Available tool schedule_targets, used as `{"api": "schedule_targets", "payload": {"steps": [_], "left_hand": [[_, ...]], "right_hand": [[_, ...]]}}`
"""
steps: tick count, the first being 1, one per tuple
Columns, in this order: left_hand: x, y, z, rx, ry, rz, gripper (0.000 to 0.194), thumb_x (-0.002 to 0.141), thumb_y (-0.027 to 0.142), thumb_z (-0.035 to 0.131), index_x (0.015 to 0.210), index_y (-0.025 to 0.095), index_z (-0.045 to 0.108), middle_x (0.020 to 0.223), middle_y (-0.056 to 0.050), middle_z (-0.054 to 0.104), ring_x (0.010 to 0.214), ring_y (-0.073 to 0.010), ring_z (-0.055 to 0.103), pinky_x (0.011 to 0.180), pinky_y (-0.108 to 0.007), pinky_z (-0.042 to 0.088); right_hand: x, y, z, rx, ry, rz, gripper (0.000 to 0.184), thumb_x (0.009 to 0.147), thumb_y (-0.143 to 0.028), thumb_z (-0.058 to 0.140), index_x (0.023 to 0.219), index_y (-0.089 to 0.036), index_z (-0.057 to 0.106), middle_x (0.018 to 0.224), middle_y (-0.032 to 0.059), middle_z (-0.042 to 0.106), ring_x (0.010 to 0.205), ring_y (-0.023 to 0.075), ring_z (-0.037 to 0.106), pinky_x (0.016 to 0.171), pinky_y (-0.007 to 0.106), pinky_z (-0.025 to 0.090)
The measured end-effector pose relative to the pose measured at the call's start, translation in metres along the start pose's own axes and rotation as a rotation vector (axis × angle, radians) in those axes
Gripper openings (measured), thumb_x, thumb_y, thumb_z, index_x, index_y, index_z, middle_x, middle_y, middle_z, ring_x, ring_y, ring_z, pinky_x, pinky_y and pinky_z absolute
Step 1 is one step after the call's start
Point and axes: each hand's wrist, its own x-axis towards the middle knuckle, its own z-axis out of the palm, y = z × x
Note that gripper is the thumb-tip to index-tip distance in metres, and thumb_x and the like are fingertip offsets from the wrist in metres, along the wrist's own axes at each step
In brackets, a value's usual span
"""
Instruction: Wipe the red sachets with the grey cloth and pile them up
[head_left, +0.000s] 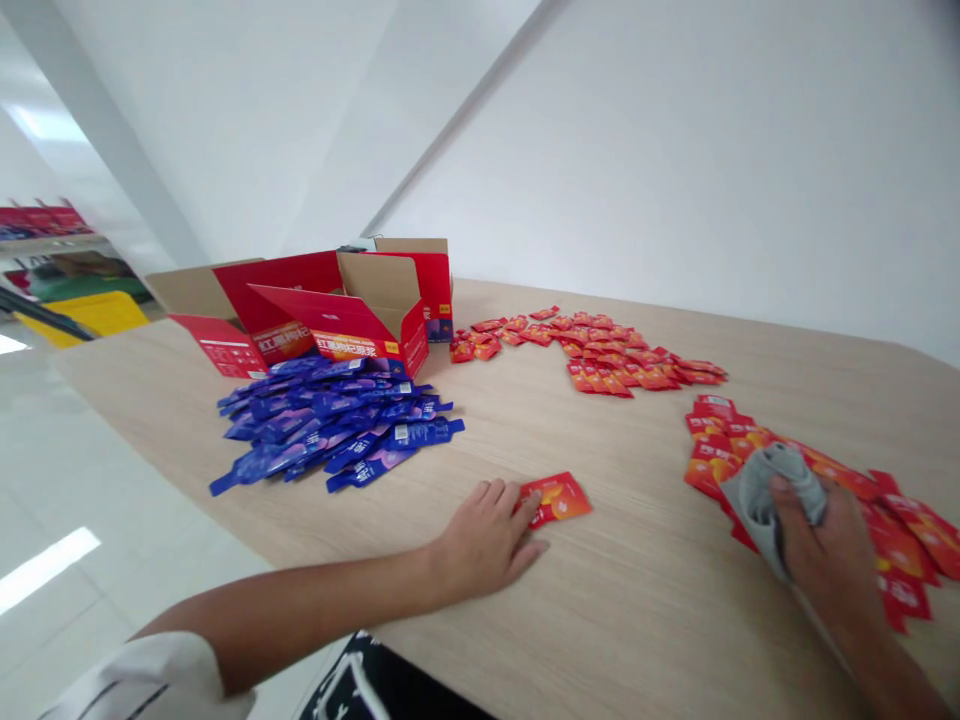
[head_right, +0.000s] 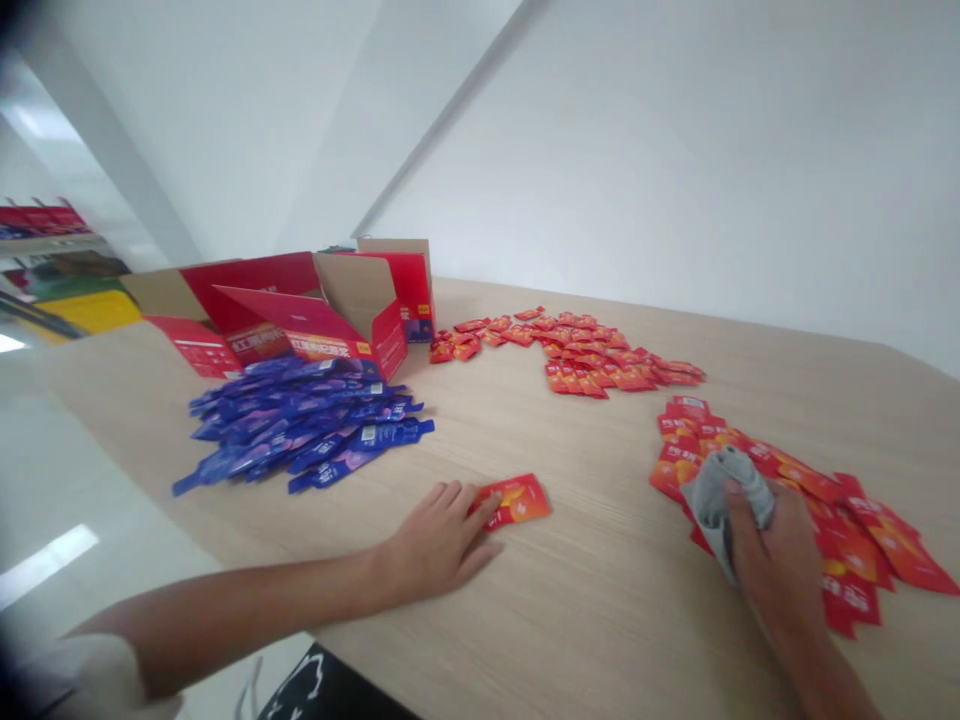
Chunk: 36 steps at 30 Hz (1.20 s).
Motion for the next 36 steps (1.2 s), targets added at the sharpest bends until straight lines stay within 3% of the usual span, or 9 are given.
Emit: {"api": "schedule_targets", "payload": {"steps": [3,7,12,15,20,23,29,33,36], "left_hand": [[-0.022,-0.002,-0.006,-0.014,-0.005,0.032,0.060,0.103,0.054,0.040,0.151,0.020,0.042,0.131,-0.014,0.057,0.115,-0.0310,0.055,0.097,-0.047,0.046],[-0.031,-0.010,-0.002,-0.034,0.076,0.151,0.057,0.104,0.048,0.043,0.150,0.015,0.043,0.154,-0.016,0.043,0.143,-0.0347,0.037,0.115,-0.048,0.036],[-0.027,-0.007,0.010,0.031,0.166,0.304,0.044,0.104,0.040,0.047,0.134,0.010,0.059,0.130,-0.013,0.065,0.123,-0.0238,0.059,0.112,-0.037,0.042],[-0.025,0.005,0.012,0.161,0.219,0.456,0.037,0.103,0.029,0.051,0.133,0.009,0.060,0.128,-0.014,0.068,0.119,-0.0240,0.063,0.107,-0.039,0.046],[-0.017,0.029,0.027,0.203,0.331,0.630,0.029,0.099,0.027,0.055,0.115,0.005,0.065,0.112,-0.020,0.074,0.100,-0.0267,0.073,0.090,-0.041,0.056],[-0.017,0.034,0.043,0.158,0.390,0.661,0.019,0.097,0.028,0.059,0.094,0.010,0.064,0.093,-0.017,0.078,0.083,-0.0247,0.076,0.077,-0.037,0.060],[-0.034,0.031,0.060,0.203,0.330,0.696,0.021,0.094,0.024,0.061,0.101,0.005,0.066,0.100,-0.019,0.077,0.090,-0.0254,0.077,0.077,-0.034,0.061],[-0.038,0.035,0.066,0.213,0.374,0.645,0.021,0.093,0.022,0.059,0.100,0.004,0.068,0.099,-0.017,0.078,0.089,-0.0251,0.077,0.076,-0.033,0.060],[-0.036,0.038,0.066,0.220,0.391,0.640,0.022,0.092,0.025,0.062,0.098,0.006,0.070,0.095,-0.015,0.078,0.086,-0.0250,0.076,0.074,-0.033,0.059]], "right_hand": [[-0.005,-0.018,0.006,0.002,0.016,0.047,0.042,0.095,-0.061,0.044,0.110,-0.024,0.056,0.100,0.0163,0.059,0.095,0.0411,0.059,0.078,0.060,0.048],[-0.016,-0.042,0.020,0.061,-0.061,-0.003,0.046,0.095,-0.062,0.045,0.117,-0.022,0.054,0.109,0.0171,0.063,0.102,0.0392,0.061,0.089,0.057,0.050],[-0.029,-0.072,0.028,0.063,-0.113,-0.186,0.046,0.096,-0.056,0.048,0.120,-0.018,0.057,0.118,0.0169,0.064,0.113,0.0363,0.061,0.099,0.055,0.050],[-0.029,-0.113,0.030,0.042,-0.156,-0.298,0.040,0.098,-0.048,0.048,0.123,-0.019,0.057,0.122,0.0172,0.064,0.118,0.0349,0.061,0.101,0.055,0.050],[-0.031,-0.198,0.049,0.031,-0.418,-0.369,0.026,0.101,-0.030,0.044,0.125,-0.024,0.054,0.122,0.0112,0.064,0.111,0.0253,0.066,0.091,0.041,0.058],[-0.046,-0.224,0.066,-0.021,-0.539,-0.407,0.027,0.100,-0.020,0.045,0.125,-0.024,0.053,0.121,0.0092,0.063,0.108,0.0228,0.068,0.088,0.037,0.060],[-0.056,-0.194,0.083,-0.137,-0.639,-0.407,0.029,0.099,-0.020,0.048,0.127,-0.025,0.054,0.120,0.0074,0.063,0.104,0.0219,0.069,0.081,0.035,0.061],[-0.025,-0.161,0.073,-0.280,-0.470,-0.334,0.026,0.101,-0.028,0.045,0.125,-0.022,0.055,0.119,0.0095,0.063,0.101,0.0256,0.069,0.070,0.035,0.061],[-0.018,-0.163,0.059,-0.277,-0.309,-0.297,0.029,0.102,-0.033,0.045,0.127,-0.021,0.054,0.121,0.0119,0.062,0.107,0.0287,0.067,0.074,0.039,0.061]]}}
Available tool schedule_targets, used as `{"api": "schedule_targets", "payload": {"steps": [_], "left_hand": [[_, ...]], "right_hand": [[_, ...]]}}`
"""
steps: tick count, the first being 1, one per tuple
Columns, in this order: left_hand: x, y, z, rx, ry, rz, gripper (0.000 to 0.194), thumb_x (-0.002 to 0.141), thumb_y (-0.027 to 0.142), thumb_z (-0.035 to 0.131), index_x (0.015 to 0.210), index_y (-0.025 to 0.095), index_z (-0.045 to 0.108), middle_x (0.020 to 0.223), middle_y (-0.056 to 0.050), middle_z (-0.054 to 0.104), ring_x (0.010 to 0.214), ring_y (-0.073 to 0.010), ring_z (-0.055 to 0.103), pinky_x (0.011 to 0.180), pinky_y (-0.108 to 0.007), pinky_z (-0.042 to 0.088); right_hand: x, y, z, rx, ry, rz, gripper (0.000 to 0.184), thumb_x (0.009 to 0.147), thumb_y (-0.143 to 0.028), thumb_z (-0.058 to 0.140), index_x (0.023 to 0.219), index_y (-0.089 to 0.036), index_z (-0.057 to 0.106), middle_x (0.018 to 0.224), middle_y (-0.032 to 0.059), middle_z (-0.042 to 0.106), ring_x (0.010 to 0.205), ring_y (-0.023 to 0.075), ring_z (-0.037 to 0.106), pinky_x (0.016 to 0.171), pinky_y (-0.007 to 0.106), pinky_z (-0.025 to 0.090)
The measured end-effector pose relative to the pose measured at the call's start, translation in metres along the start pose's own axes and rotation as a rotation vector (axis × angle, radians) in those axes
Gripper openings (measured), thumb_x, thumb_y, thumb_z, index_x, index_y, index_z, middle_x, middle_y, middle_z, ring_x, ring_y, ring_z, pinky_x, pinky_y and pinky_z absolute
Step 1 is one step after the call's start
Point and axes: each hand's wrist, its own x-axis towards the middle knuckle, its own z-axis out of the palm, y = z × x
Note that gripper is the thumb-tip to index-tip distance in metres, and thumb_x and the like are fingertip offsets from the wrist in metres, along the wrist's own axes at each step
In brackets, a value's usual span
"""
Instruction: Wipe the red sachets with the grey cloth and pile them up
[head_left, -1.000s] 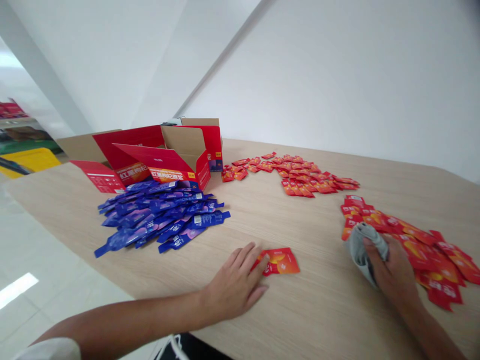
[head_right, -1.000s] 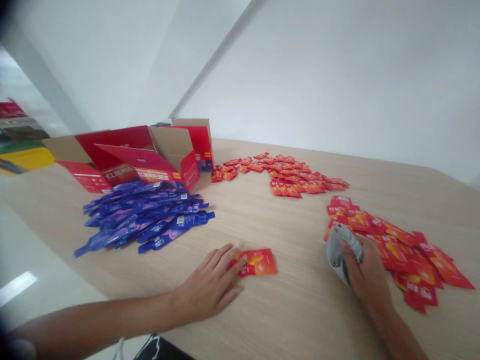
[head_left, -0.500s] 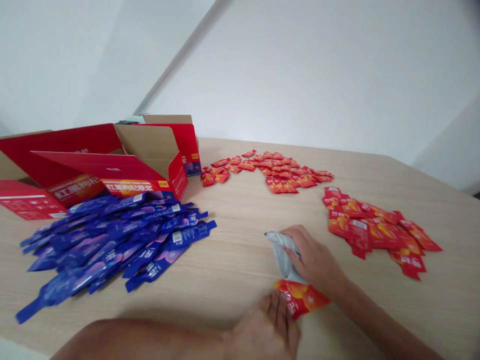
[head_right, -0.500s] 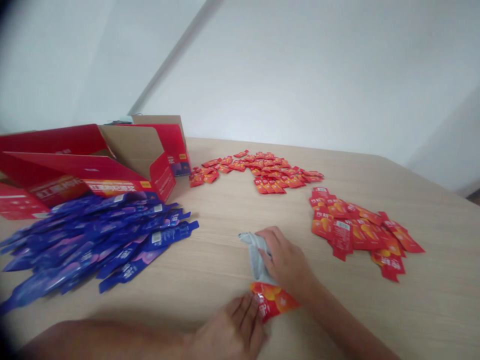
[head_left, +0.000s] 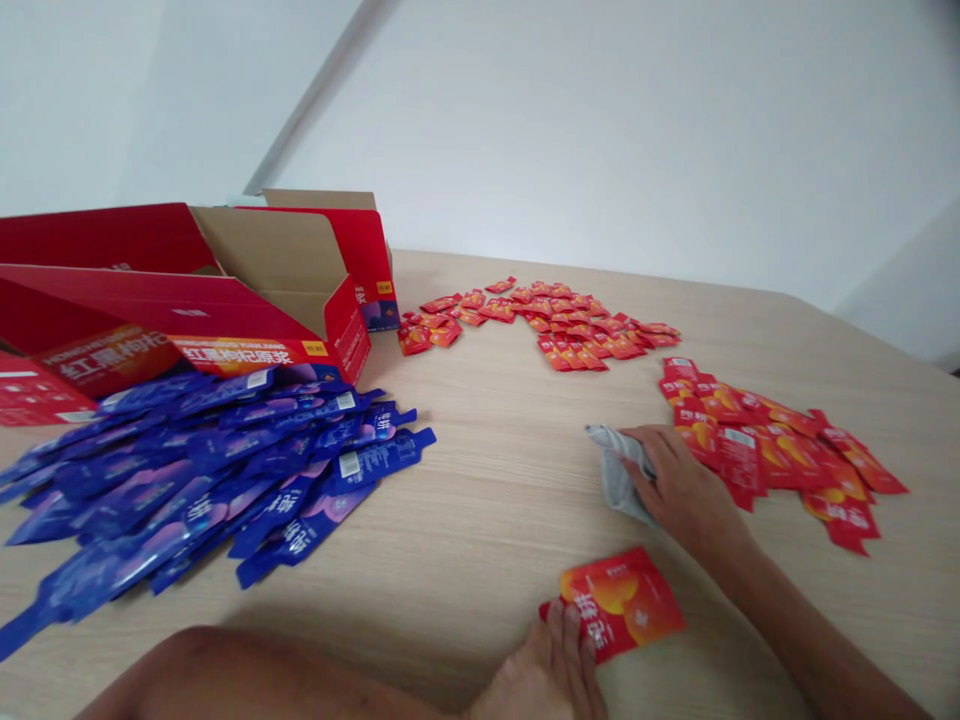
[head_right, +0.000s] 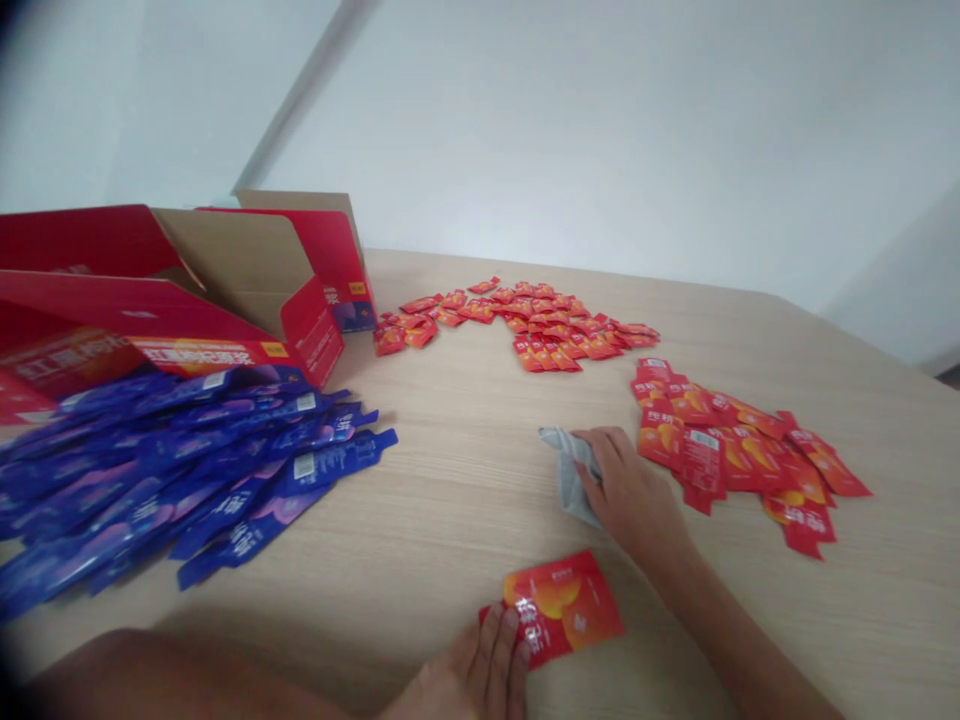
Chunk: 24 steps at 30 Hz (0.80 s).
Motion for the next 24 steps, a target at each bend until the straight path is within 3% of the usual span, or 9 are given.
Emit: {"api": "schedule_targets", "payload": {"steps": [3,7,10,14,16,19,22,24], "left_hand": [[0.003,-0.001,-0.004,0.010,-0.071,-0.011,0.024,0.092,0.028,0.065,0.098,0.006,0.072,0.096,-0.016,0.078,0.086,-0.0258,0.076,0.075,-0.035,0.056],[0.007,-0.003,-0.012,0.059,-0.127,-0.049,0.031,0.094,0.033,0.065,0.099,0.005,0.073,0.096,-0.018,0.078,0.087,-0.0281,0.075,0.077,-0.039,0.052],[0.010,-0.006,-0.018,0.095,-0.093,-0.069,0.039,0.097,0.042,0.060,0.098,0.006,0.075,0.093,-0.016,0.078,0.087,-0.0282,0.074,0.077,-0.039,0.050],[0.013,-0.010,-0.020,0.107,-0.029,-0.091,0.042,0.096,0.048,0.060,0.092,0.009,0.077,0.085,-0.014,0.078,0.082,-0.0285,0.073,0.073,-0.039,0.049],[0.013,-0.010,-0.019,0.100,-0.015,-0.096,0.042,0.095,0.048,0.062,0.091,0.009,0.077,0.083,-0.014,0.078,0.080,-0.0288,0.073,0.072,-0.039,0.049],[0.014,-0.009,-0.020,0.072,-0.034,-0.106,0.051,0.095,0.055,0.059,0.094,0.007,0.076,0.086,-0.016,0.078,0.082,-0.0298,0.073,0.074,-0.040,0.050],[0.018,-0.009,-0.027,-0.002,-0.086,-0.139,0.067,0.094,0.068,0.051,0.092,0.006,0.077,0.087,-0.019,0.078,0.085,-0.0323,0.073,0.077,-0.042,0.050],[0.021,-0.010,-0.034,-0.067,-0.152,-0.192,0.072,0.091,0.073,0.050,0.088,0.007,0.078,0.087,-0.020,0.077,0.088,-0.0350,0.073,0.083,-0.046,0.049]], "right_hand": [[-0.017,-0.032,-0.007,0.127,-0.014,-0.056,0.032,0.100,-0.029,0.047,0.131,-0.025,0.051,0.126,0.0117,0.061,0.113,0.0264,0.065,0.085,0.038,0.061],[-0.038,-0.070,0.006,0.253,-0.290,-0.301,0.043,0.090,-0.015,0.053,0.130,-0.028,0.054,0.124,0.0078,0.064,0.110,0.0234,0.068,0.087,0.036,0.061],[-0.028,-0.055,0.019,0.266,-0.326,-0.277,0.040,0.091,-0.016,0.052,0.130,-0.027,0.056,0.124,0.0071,0.064,0.110,0.0222,0.068,0.090,0.036,0.060],[-0.003,-0.007,0.015,0.139,-0.161,-0.115,0.030,0.099,-0.022,0.045,0.126,-0.024,0.057,0.121,0.0090,0.063,0.107,0.0248,0.068,0.086,0.040,0.061],[-0.001,0.000,0.005,0.089,-0.061,-0.067,0.031,0.099,-0.025,0.046,0.128,-0.023,0.056,0.123,0.0108,0.062,0.109,0.0270,0.067,0.085,0.041,0.061],[-0.017,-0.025,-0.008,0.133,-0.008,-0.090,0.037,0.097,-0.025,0.049,0.134,-0.025,0.053,0.126,0.0111,0.061,0.115,0.0262,0.065,0.090,0.039,0.061],[-0.040,-0.064,-0.004,0.230,-0.158,-0.287,0.044,0.091,-0.016,0.052,0.132,-0.028,0.055,0.123,0.0084,0.065,0.111,0.0232,0.067,0.091,0.035,0.060],[-0.047,-0.076,0.005,0.254,-0.259,-0.390,0.045,0.087,-0.012,0.053,0.129,-0.028,0.058,0.121,0.0073,0.066,0.107,0.0228,0.069,0.088,0.035,0.061]]}}
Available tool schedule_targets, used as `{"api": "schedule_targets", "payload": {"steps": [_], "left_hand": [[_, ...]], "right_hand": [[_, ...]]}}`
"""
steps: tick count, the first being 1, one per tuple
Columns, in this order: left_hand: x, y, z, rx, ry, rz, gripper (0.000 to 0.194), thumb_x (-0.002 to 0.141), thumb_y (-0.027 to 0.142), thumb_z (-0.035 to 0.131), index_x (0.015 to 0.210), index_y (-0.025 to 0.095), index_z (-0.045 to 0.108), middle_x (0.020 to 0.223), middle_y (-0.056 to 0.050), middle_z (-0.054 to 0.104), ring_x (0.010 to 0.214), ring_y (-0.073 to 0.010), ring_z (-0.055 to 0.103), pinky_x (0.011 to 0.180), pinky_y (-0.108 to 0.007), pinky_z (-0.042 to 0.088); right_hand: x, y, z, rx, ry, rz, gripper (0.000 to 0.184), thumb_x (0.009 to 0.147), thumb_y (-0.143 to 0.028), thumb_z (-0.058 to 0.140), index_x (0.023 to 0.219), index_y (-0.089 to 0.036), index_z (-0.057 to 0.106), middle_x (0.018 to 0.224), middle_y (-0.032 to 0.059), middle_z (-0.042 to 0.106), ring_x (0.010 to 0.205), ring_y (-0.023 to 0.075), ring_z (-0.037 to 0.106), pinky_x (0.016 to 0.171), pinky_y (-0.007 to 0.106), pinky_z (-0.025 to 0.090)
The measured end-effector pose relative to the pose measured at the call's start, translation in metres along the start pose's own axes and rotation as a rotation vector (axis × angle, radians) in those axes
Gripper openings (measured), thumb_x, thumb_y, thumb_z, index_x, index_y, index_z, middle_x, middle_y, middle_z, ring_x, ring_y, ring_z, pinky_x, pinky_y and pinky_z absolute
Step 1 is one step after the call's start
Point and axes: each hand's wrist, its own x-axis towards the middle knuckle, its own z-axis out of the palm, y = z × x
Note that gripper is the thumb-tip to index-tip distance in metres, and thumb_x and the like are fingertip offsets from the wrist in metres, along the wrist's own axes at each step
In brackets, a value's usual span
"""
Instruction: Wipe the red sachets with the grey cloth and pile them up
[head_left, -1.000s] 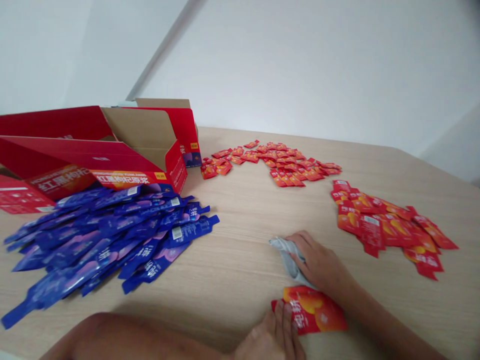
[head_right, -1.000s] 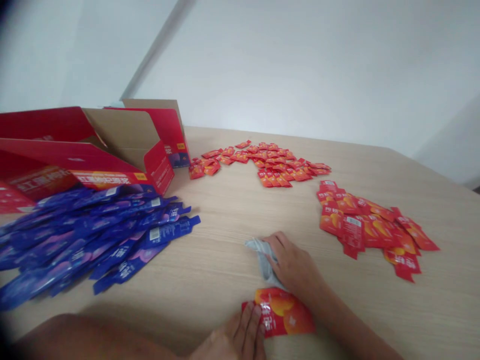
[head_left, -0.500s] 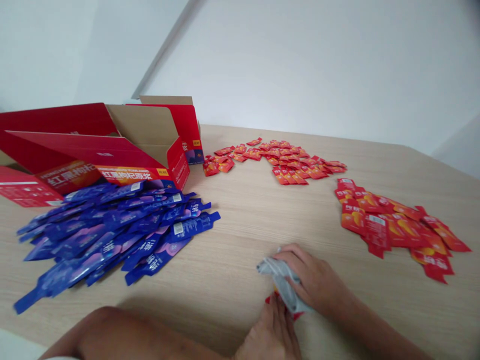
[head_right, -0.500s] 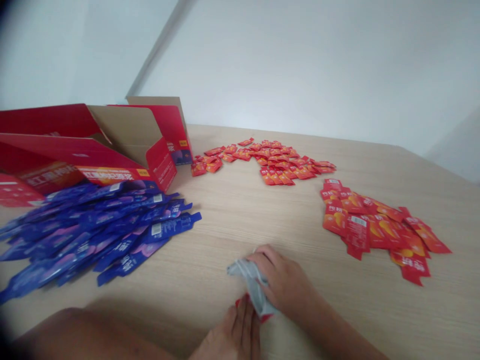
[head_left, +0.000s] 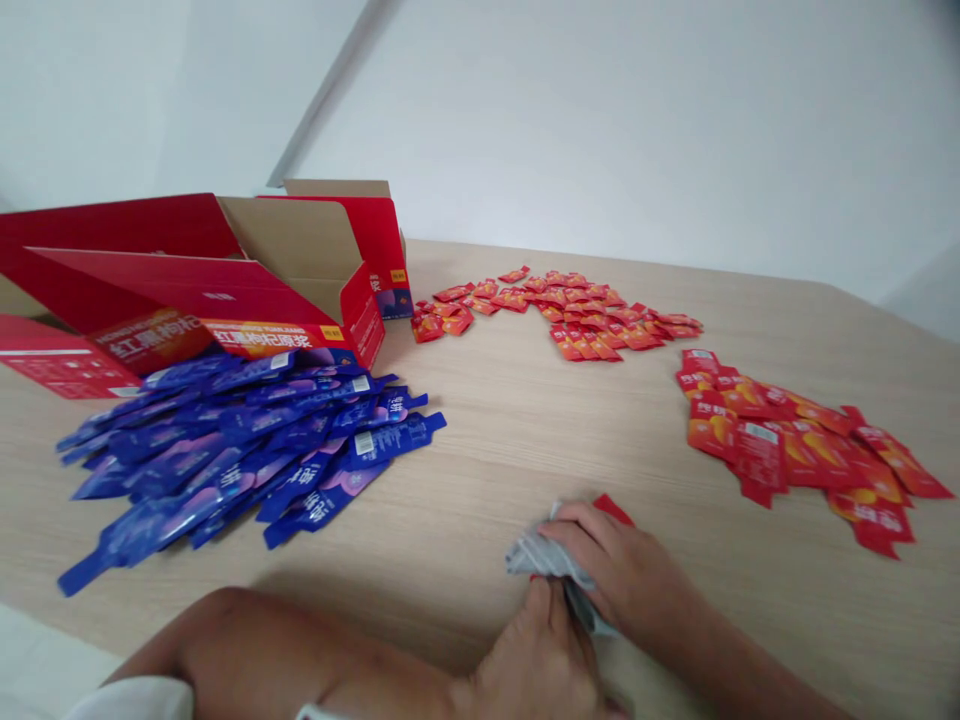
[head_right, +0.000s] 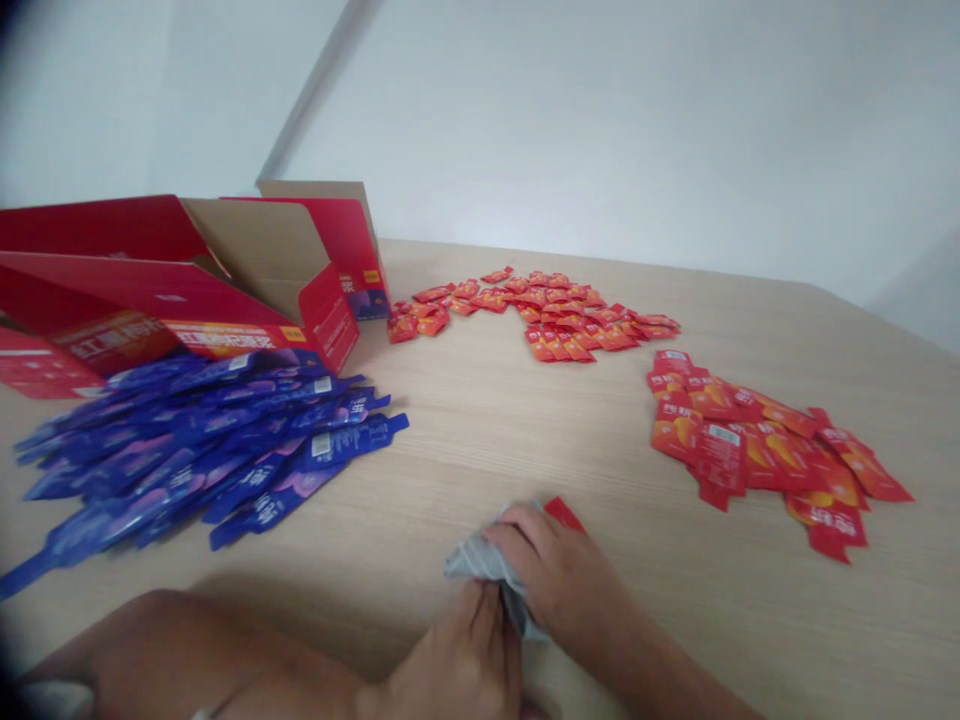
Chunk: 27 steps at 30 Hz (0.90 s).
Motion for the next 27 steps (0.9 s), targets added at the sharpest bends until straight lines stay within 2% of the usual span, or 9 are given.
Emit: {"api": "schedule_targets", "payload": {"steps": [4,8,10,13,16,18,21,25,27], "left_hand": [[0.004,-0.001,-0.010,-0.009,-0.070,-0.113,0.074,0.088,0.073,0.056,0.098,0.003,0.079,0.106,-0.025,0.075,0.106,-0.0407,0.069,0.098,-0.051,0.043],[0.004,0.000,-0.011,0.007,-0.070,-0.144,0.080,0.088,0.071,0.059,0.108,-0.004,0.076,0.112,-0.030,0.072,0.109,-0.0421,0.067,0.101,-0.051,0.041],[0.003,0.001,-0.010,0.009,-0.071,-0.152,0.081,0.088,0.070,0.060,0.111,-0.007,0.074,0.115,-0.031,0.070,0.110,-0.0423,0.067,0.103,-0.051,0.040],[0.004,0.002,-0.012,0.019,-0.077,-0.155,0.079,0.090,0.068,0.057,0.113,-0.006,0.072,0.118,-0.031,0.069,0.112,-0.0415,0.066,0.104,-0.051,0.040],[0.005,0.002,-0.015,0.010,-0.125,-0.154,0.075,0.093,0.066,0.054,0.111,-0.004,0.073,0.116,-0.030,0.070,0.112,-0.0398,0.066,0.103,-0.051,0.040],[0.006,0.001,-0.017,-0.006,-0.156,-0.151,0.075,0.093,0.066,0.055,0.109,-0.006,0.073,0.112,-0.030,0.071,0.110,-0.0398,0.067,0.103,-0.050,0.041],[0.007,-0.001,-0.017,-0.004,-0.146,-0.150,0.080,0.091,0.067,0.057,0.113,-0.009,0.070,0.115,-0.032,0.070,0.112,-0.0422,0.066,0.103,-0.051,0.040],[0.007,-0.002,-0.016,0.000,-0.155,-0.136,0.080,0.093,0.066,0.055,0.116,-0.009,0.070,0.117,-0.031,0.070,0.113,-0.0408,0.065,0.105,-0.051,0.039],[0.007,-0.002,-0.016,0.012,-0.170,-0.130,0.076,0.095,0.065,0.053,0.117,-0.006,0.071,0.117,-0.029,0.071,0.114,-0.0395,0.066,0.104,-0.051,0.040]], "right_hand": [[0.010,0.036,0.002,-0.043,-0.024,0.146,0.039,0.093,-0.017,0.052,0.131,-0.024,0.056,0.125,0.0096,0.062,0.111,0.0240,0.066,0.085,0.036,0.061],[0.015,0.080,-0.021,-0.187,0.113,0.333,0.031,0.099,-0.025,0.046,0.127,-0.020,0.057,0.122,0.0120,0.060,0.109,0.0282,0.065,0.079,0.039,0.060],[0.014,0.080,-0.030,-0.203,0.221,0.367,0.032,0.100,-0.029,0.046,0.129,-0.019,0.055,0.123,0.0130,0.059,0.113,0.0294,0.063,0.085,0.041,0.059],[0.013,0.050,-0.030,-0.149,0.279,0.329,0.034,0.099,-0.029,0.048,0.132,-0.021,0.053,0.127,0.0133,0.058,0.119,0.0285,0.060,0.094,0.041,0.057],[0.013,0.014,-0.016,-0.078,0.064,0.217,0.035,0.097,-0.024,0.051,0.132,-0.023,0.055,0.127,0.0113,0.060,0.117,0.0249,0.062,0.089,0.034,0.059],[0.014,0.003,-0.007,-0.054,-0.079,0.158,0.035,0.096,-0.022,0.053,0.131,-0.024,0.056,0.127,0.0101,0.061,0.115,0.0232,0.063,0.086,0.031,0.059],[0.017,0.019,-0.006,-0.075,-0.096,0.207,0.033,0.098,-0.022,0.051,0.131,-0.023,0.055,0.128,0.0101,0.061,0.113,0.0232,0.064,0.084,0.032,0.059],[0.019,0.069,-0.024,-0.235,-0.008,0.383,0.028,0.101,-0.028,0.047,0.125,-0.019,0.057,0.123,0.0123,0.061,0.102,0.0265,0.067,0.071,0.035,0.059],[0.018,0.082,-0.035,-0.300,0.084,0.431,0.028,0.101,-0.030,0.047,0.124,-0.018,0.057,0.121,0.0136,0.061,0.100,0.0284,0.067,0.070,0.036,0.058]]}}
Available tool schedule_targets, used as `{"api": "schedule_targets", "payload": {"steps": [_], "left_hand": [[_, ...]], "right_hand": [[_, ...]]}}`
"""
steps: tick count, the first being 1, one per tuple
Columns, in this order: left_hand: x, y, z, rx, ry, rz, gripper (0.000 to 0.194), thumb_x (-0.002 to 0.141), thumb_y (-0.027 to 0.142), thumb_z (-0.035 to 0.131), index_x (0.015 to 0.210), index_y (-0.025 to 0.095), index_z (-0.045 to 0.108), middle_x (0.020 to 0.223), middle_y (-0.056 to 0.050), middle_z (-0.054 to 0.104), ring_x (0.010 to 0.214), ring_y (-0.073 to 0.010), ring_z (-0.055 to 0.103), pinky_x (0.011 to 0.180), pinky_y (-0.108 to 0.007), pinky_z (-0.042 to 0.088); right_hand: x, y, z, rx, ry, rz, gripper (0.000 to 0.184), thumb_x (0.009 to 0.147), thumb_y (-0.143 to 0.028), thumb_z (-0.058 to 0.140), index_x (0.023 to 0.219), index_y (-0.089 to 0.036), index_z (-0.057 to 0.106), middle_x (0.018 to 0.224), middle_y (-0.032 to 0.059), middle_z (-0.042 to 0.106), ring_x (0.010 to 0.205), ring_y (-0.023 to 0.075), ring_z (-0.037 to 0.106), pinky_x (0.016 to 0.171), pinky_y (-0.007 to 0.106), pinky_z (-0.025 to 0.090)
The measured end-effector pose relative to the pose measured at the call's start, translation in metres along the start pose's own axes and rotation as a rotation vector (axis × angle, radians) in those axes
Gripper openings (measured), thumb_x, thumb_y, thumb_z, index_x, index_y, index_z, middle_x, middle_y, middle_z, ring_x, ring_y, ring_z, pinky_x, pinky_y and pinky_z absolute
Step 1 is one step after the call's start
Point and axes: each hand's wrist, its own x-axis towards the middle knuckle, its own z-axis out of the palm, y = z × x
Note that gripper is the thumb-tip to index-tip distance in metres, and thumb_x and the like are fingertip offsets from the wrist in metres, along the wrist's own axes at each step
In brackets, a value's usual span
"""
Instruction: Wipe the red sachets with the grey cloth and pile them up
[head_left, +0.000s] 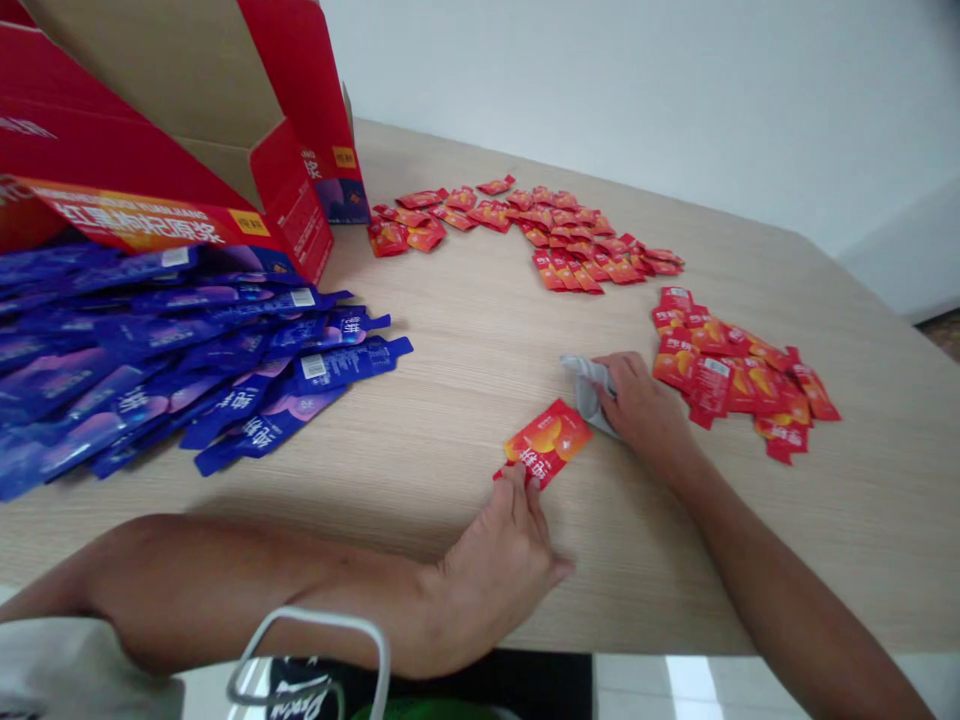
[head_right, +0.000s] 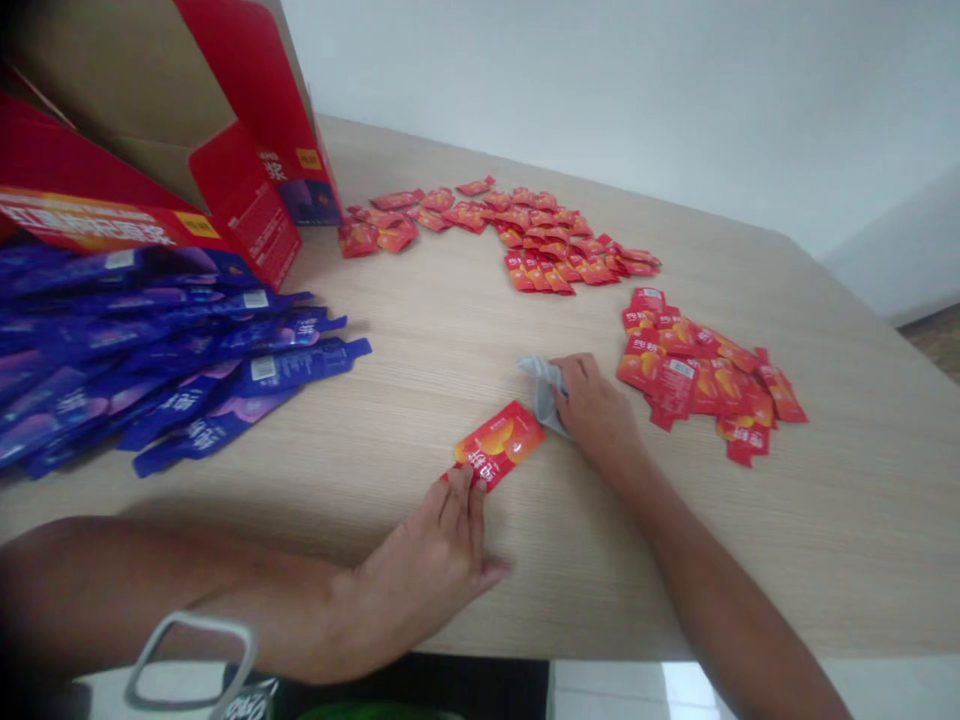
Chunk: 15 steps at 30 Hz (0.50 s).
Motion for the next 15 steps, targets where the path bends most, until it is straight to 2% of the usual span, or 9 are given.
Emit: {"api": "schedule_targets", "payload": {"steps": [2,4,5,8,10,12,15], "left_hand": [[0.000,0.000,-0.002,0.028,-0.010,-0.001,0.075,0.096,0.064,0.051,0.117,-0.005,0.071,0.118,-0.028,0.071,0.114,-0.0395,0.066,0.103,-0.050,0.041],[0.001,0.000,-0.005,0.049,-0.024,0.003,0.075,0.097,0.063,0.048,0.118,-0.005,0.070,0.119,-0.028,0.070,0.115,-0.0398,0.066,0.103,-0.050,0.041],[0.001,0.000,-0.007,0.051,-0.034,0.008,0.073,0.098,0.062,0.047,0.117,-0.004,0.071,0.118,-0.028,0.071,0.114,-0.0394,0.066,0.103,-0.050,0.041],[0.002,-0.003,-0.012,0.032,-0.070,0.023,0.064,0.100,0.058,0.045,0.109,0.002,0.075,0.108,-0.023,0.075,0.108,-0.0365,0.069,0.101,-0.050,0.043],[0.003,-0.004,-0.013,0.019,-0.077,0.028,0.063,0.100,0.058,0.046,0.105,0.002,0.075,0.104,-0.022,0.076,0.105,-0.0360,0.069,0.101,-0.050,0.042],[0.002,-0.004,-0.012,0.015,-0.060,0.020,0.068,0.099,0.059,0.047,0.111,-0.002,0.073,0.111,-0.026,0.073,0.107,-0.0363,0.068,0.104,-0.050,0.041],[0.002,-0.004,-0.009,0.003,-0.027,0.002,0.074,0.098,0.062,0.049,0.119,-0.006,0.069,0.120,-0.029,0.069,0.114,-0.0374,0.066,0.106,-0.050,0.039]], "right_hand": [[-0.002,-0.002,-0.008,0.031,0.133,0.010,0.030,0.100,-0.031,0.049,0.126,-0.018,0.056,0.122,0.0145,0.061,0.107,0.0304,0.064,0.078,0.040,0.059],[-0.012,-0.021,-0.014,0.110,0.220,-0.036,0.032,0.099,-0.030,0.051,0.129,-0.019,0.055,0.125,0.0146,0.060,0.115,0.0305,0.061,0.088,0.042,0.058],[-0.019,-0.035,-0.015,0.150,0.217,-0.085,0.033,0.099,-0.028,0.052,0.131,-0.020,0.054,0.126,0.0146,0.060,0.117,0.0297,0.060,0.090,0.042,0.057],[-0.037,-0.075,-0.008,0.232,0.018,-0.316,0.035,0.096,-0.019,0.054,0.131,-0.021,0.055,0.123,0.0121,0.062,0.113,0.0253,0.063,0.087,0.035,0.059],[-0.041,-0.086,0.000,0.237,-0.097,-0.379,0.033,0.095,-0.017,0.056,0.128,-0.021,0.057,0.122,0.0108,0.063,0.109,0.0240,0.065,0.084,0.034,0.060],[-0.037,-0.082,0.007,0.211,-0.133,-0.330,0.033,0.095,-0.017,0.058,0.127,-0.021,0.057,0.124,0.0106,0.063,0.109,0.0243,0.066,0.083,0.034,0.060],[-0.023,-0.054,0.012,0.136,-0.107,-0.186,0.032,0.097,-0.021,0.057,0.129,-0.022,0.054,0.126,0.0107,0.060,0.109,0.0255,0.066,0.076,0.034,0.060]]}}
